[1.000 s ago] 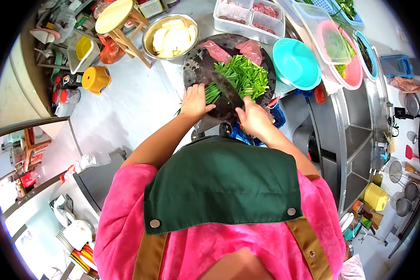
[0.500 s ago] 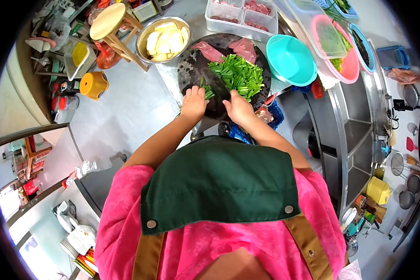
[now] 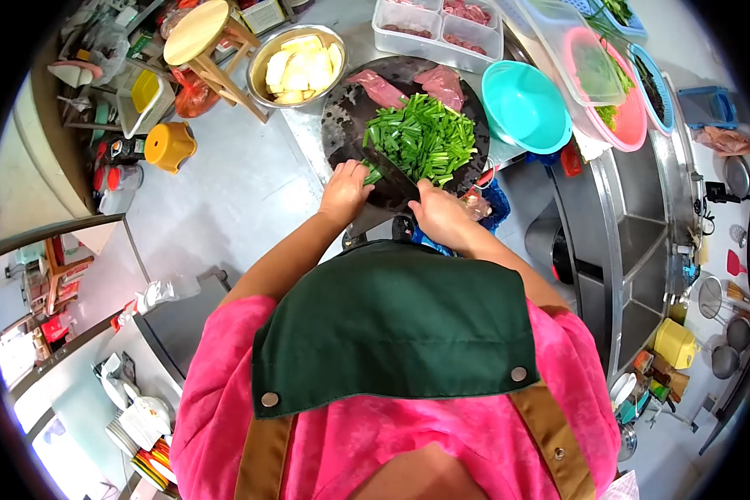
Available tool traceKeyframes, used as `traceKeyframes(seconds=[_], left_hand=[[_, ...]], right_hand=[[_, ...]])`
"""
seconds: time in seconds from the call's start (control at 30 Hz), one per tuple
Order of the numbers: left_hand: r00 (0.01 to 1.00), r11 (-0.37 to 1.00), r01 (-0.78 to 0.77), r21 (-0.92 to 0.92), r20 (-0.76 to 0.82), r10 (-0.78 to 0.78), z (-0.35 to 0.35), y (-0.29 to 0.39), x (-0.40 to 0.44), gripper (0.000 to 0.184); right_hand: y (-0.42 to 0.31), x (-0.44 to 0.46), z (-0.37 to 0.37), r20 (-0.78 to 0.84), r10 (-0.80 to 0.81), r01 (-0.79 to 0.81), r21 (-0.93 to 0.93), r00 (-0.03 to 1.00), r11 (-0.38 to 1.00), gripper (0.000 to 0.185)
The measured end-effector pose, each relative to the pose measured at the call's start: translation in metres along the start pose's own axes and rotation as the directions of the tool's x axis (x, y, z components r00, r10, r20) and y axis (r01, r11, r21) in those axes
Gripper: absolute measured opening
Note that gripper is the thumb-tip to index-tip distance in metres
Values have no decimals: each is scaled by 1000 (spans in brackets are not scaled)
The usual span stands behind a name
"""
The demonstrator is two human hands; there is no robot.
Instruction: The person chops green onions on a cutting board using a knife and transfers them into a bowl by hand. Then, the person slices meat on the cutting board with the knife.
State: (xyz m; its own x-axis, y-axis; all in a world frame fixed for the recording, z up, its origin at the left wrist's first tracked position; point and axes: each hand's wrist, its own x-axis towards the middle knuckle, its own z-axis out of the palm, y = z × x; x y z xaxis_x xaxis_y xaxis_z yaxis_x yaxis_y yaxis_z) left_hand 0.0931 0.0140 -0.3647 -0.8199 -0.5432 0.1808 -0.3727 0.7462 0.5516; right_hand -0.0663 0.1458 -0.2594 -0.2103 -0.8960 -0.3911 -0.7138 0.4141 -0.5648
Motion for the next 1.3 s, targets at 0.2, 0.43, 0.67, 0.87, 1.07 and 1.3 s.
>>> traceKeyframes(seconds=[0.2, 0.43, 0.67, 0.87, 1.07, 1.3], left_hand=[[997, 999, 53, 12, 54, -53, -5, 5, 4, 26], [1000, 999, 19, -39, -25, -20, 0, 4, 7, 27], [991, 991, 90, -103, -93, -99, 5, 25, 17, 41], [989, 993, -118, -23, -91, 115, -2, 9, -2, 21], [999, 999, -41, -29, -10, 41, -3, 6, 0, 14], [995, 987, -59, -149, -92, 45, 17, 5, 20, 20]], right_hand=[[3, 34, 27, -35, 16, -18, -40, 999, 999, 23], [11, 28, 18, -129, 75, -77, -10, 989, 997, 24], [4, -6, -6, -106, 45, -42, 30, 993, 999, 23], [3, -9, -1, 116, 35, -37, 20, 993, 999, 22], [2, 19, 26, 53, 55, -57, 43, 997, 997, 21], [26, 4, 15, -197, 51, -23, 141, 979, 990, 25]])
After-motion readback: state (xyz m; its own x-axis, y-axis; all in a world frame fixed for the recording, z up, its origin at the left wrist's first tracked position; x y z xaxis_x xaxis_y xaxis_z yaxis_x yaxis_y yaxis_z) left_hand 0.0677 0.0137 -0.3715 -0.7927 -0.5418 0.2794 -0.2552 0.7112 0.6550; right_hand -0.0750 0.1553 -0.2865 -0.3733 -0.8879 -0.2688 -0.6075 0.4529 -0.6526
